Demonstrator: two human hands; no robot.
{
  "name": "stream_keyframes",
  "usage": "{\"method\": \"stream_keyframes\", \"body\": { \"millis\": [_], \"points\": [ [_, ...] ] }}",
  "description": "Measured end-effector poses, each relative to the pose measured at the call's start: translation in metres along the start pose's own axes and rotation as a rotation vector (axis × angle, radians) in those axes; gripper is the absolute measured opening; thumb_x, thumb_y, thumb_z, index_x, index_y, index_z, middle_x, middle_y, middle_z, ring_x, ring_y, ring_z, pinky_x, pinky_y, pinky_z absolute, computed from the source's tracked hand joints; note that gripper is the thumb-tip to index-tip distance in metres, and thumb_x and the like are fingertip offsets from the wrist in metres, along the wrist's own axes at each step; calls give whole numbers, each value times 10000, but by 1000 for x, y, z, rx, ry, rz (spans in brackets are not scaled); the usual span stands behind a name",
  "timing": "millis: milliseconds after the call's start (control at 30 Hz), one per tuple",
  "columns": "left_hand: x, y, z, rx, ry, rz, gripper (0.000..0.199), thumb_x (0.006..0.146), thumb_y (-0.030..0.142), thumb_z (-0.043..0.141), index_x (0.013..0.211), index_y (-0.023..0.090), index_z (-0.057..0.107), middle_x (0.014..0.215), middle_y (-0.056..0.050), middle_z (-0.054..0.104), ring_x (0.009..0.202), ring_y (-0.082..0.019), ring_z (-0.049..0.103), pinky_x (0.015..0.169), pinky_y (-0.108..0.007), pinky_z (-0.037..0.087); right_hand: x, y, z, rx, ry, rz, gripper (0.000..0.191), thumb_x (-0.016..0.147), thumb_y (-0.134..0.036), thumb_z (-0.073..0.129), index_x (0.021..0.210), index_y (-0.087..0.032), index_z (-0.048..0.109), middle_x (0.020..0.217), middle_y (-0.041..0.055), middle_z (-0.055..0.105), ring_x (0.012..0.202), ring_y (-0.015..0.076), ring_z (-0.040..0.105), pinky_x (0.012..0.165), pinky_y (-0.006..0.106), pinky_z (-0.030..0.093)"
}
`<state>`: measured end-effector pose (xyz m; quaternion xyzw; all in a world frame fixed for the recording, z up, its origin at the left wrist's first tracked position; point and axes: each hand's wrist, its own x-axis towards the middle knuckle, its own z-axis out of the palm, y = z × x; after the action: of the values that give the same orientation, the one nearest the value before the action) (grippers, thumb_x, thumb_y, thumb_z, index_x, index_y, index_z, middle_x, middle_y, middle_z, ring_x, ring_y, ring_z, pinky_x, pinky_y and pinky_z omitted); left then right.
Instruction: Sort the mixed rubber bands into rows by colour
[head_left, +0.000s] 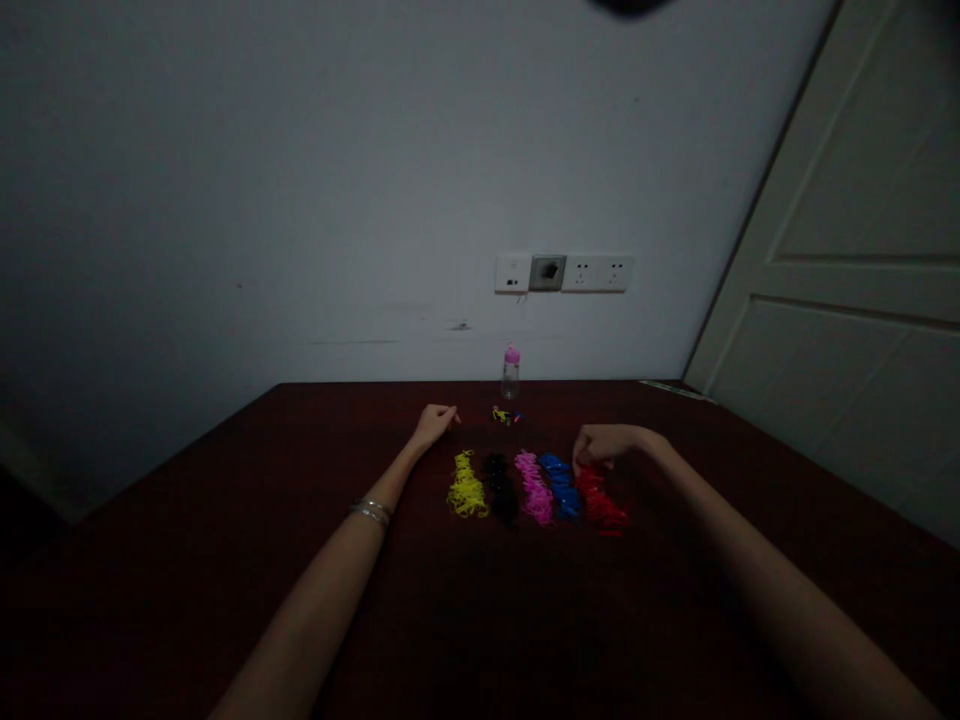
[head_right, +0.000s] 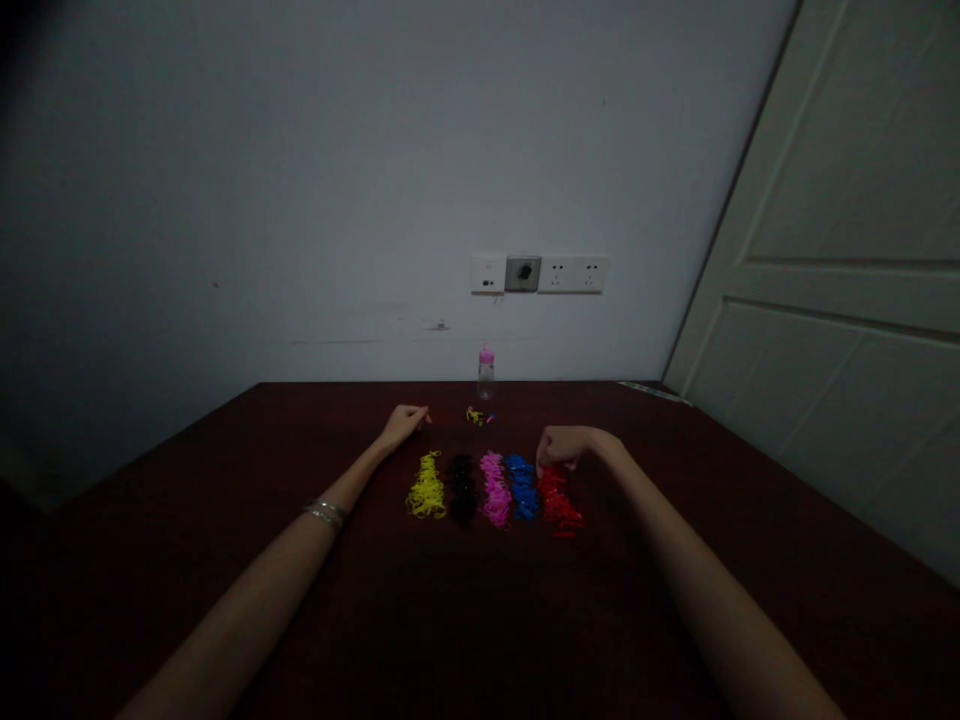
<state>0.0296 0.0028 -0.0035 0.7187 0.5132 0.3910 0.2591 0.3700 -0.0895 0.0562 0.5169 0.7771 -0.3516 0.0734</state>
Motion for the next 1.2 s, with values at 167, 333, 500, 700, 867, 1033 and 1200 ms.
{"method": "stream_keyframes", "body": {
  "millis": [167,333,500,700,867,1033,1200],
  "points": [
    [0,1,0,-15,1,-8,418,773,427,421,622,125,666,443,17,472,466,-108,448,539,-225,339,0,2,0,9,19,-38,329,600,-230,470,769,-138,736,516,-6,525,452,73,393,441,192,331],
    [-2,5,-1,-13,0,-17,416,775,424,416,616,126,658,440,14,466,469,-108,447,529,-220,339,3,15,-4,54,219,-142,289,660,-263,460,735,-123,701,559,7,559,505,95,448,493,205,366],
    [-1,4,-1,-28,4,-16,434,795,428,401,630,119,657,446,14,467,469,-103,449,526,-212,351,8,51,-4,-99,625,37,296,740,-243,455,871,-121,690,836,81,663,761,181,584,705,259,441],
    [-5,10,0,68,55,41,496,848,453,343,728,110,681,502,-12,534,519,-119,490,557,-220,377,12,95,17,-327,887,246,448,853,-366,397,1234,-188,549,1250,139,534,1115,280,497,924,409,391],
    [-11,29,5,382,-46,176,281,796,370,503,831,176,703,816,-54,674,753,-167,582,657,-231,404,16,103,28,-321,907,248,472,878,-428,340,1263,-225,522,1305,93,517,1197,268,449,972,432,357],
    [-8,41,15,488,-136,101,207,761,294,561,890,211,700,900,-56,678,835,-188,599,699,-248,426,17,103,28,-309,921,255,459,864,-437,362,1210,-225,577,1294,82,532,1202,257,454,986,417,348],
    [-2,46,25,511,-147,63,220,759,329,586,919,223,693,940,-56,674,882,-197,599,718,-256,436,16,103,27,-331,923,261,463,857,-438,361,1202,-225,585,1310,89,519,1190,263,473,959,423,380]
  ]
}}
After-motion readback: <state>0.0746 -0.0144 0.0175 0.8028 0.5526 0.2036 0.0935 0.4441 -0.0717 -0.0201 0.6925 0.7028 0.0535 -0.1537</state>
